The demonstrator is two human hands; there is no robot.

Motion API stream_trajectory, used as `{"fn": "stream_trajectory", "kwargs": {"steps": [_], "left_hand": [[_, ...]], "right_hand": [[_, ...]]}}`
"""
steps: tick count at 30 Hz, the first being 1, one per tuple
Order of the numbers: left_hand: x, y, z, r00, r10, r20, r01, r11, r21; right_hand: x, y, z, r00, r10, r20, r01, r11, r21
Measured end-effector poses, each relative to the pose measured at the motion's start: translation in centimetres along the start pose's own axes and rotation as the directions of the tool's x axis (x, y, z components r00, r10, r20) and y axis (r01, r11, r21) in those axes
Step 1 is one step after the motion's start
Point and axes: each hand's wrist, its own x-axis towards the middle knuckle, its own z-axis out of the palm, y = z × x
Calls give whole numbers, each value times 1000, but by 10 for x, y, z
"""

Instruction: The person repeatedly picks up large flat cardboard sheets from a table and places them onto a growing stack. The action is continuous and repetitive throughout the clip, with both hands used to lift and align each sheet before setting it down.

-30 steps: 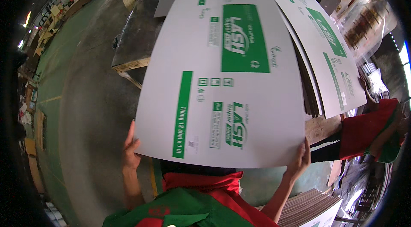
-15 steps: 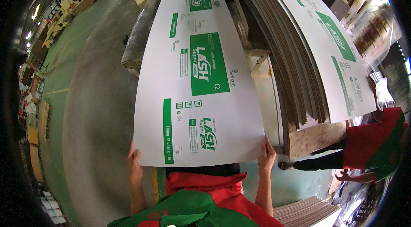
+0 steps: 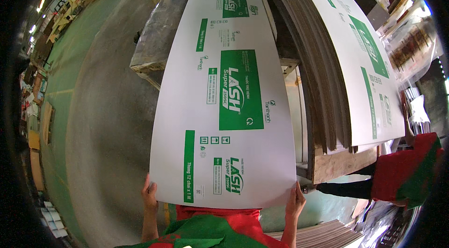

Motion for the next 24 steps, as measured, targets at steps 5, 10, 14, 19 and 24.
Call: {"fn": "stream_trajectory", "kwargs": {"steps": [5,10,14,19,24], "left_hand": [[49,17,41,995,62,-75,-62,998,3],[175,45,96,993,25,-114,-34,997,-74],[233,47,129,987,36,-158,-52,994,-98],[315,33,149,990,90,-112,-95,995,-38],[380,35,166,988,8,152,-98,799,594]], "right_hand": [[55,-30,29,993,-107,-58,108,994,12],[176,-81,78,882,-464,-85,457,885,-88],[236,-90,106,863,-485,-141,475,874,-98],[315,-100,161,914,-373,-157,397,903,166],[316,-151,181,947,-234,220,300,890,-345]]}}
